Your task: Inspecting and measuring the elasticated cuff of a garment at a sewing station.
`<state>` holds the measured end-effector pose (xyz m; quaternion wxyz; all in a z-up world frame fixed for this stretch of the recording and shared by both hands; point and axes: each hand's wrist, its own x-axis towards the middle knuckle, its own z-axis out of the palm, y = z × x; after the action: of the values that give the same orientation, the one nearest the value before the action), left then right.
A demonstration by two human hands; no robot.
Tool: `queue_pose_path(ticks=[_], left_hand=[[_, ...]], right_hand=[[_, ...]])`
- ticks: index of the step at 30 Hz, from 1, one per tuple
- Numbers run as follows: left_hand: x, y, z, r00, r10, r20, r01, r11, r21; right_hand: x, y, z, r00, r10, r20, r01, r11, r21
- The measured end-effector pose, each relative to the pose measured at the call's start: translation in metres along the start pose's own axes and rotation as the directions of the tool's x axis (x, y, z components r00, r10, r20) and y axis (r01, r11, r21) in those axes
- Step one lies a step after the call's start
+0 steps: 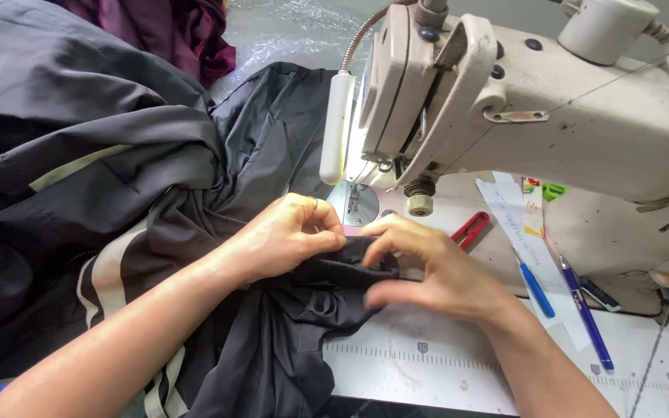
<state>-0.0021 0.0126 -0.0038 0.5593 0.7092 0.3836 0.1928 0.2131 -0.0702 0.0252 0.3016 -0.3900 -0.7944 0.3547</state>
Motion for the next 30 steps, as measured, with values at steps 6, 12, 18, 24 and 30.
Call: queue_pose_path(ticks=[6,12,18,24,30], left_hand=[[-0.017,0.030,0.006,0.997,0.052,0.063,-0.056,0.996,0.071],[-0.034,0.051,0.006,0.990,0.130,0.062,-0.139,0.973,0.184],[-0.041,0.037,0.018,0.987,0.159,0.014,-0.156,0.943,0.296],[-0.051,0.044,0.011,0.989,0.143,0.038,-0.148,0.959,0.241],[-0.060,0.051,0.008,0.980,0.194,0.031,-0.195,0.942,0.274]], right_hand=[[-0.006,0.021,0.009,0.956,0.258,-0.140,-0.217,0.942,0.257],[-0.008,0.013,0.010,0.951,0.246,-0.188,-0.204,0.955,0.217],[-0.009,-0.003,0.001,0.995,0.018,-0.098,-0.005,0.992,0.127],[-0.011,-0.013,-0.013,0.994,-0.108,0.006,0.108,0.994,0.015],[-0.013,-0.012,-0.012,0.998,-0.056,0.010,0.054,0.987,0.155]])
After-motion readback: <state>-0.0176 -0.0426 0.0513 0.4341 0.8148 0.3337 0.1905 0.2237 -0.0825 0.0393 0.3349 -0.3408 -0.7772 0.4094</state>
